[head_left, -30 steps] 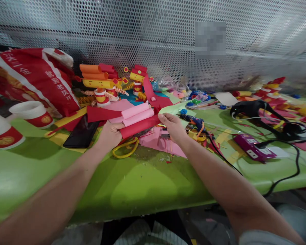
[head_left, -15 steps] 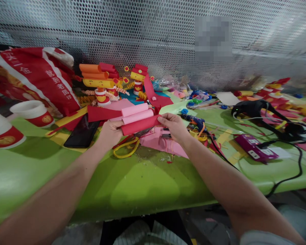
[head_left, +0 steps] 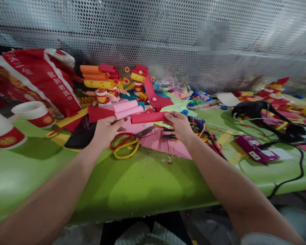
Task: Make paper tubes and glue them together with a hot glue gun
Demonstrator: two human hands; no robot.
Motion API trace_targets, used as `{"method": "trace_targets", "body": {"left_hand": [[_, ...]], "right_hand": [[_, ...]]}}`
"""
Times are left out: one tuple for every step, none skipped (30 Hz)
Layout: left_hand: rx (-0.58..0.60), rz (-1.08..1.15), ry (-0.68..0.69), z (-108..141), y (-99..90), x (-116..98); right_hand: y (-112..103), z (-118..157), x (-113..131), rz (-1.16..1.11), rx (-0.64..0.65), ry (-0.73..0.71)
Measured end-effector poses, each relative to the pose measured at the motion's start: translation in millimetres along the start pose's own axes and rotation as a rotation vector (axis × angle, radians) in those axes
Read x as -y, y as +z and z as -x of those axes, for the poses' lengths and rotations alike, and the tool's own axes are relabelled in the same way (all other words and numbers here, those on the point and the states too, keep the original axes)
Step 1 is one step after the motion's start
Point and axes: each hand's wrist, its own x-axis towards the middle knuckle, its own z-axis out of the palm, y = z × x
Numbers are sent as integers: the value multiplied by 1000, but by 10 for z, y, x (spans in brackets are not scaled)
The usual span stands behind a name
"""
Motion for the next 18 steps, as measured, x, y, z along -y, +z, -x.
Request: {"method": "trace_targets", "body": {"left_hand": [[-16,12,-20,-7,-4,-4],[-32,18,-39,-15,-9,-9],[-52,23,-50,-21,-15,-15],[-74,33,-50,-27,-21,-23],[-98,50,-38,-32,-27,-35],[-121,74,-19,-35,-32,-49],[-138,102,0,-36,-36,-64],[-146,129,14,-35,-39,-80],[-146,148,18,-32,-40,-95],[-140,157,16,-28,-39,-107],[-131,156,9,-23,-37,-116],[-119,148,0,-17,-33,-120],[-108,138,-10,-12,-28,-120],[-100,131,-18,-8,-23,-116],[-97,131,-23,-4,-18,-111],[-96,136,-26,-1,-13,-105],[-99,144,-26,2,-9,-99],[-107,156,-25,4,-7,-97]], "right_hand": [[-7,-5,6,6,-20,6],[-14,-11,13,12,-43,15],[-20,-17,19,17,-70,28],[-26,-25,23,19,-100,41],[-31,-33,26,19,-127,54],[-35,-42,27,18,-150,67],[-39,-50,26,17,-166,77],[-41,-58,23,16,-174,83],[-42,-64,19,15,-175,86],[-41,-68,13,12,-171,88],[-38,-70,7,6,-167,89],[-35,-70,1,-2,-163,89],[-32,-68,-4,-9,-159,89],[-30,-66,-8,-16,-158,87],[-28,-63,-10,-22,-159,84],[-28,-62,-11,-26,-160,79],[-29,-61,-10,-32,-165,73],[-32,-62,-8,-40,-171,69]]}}
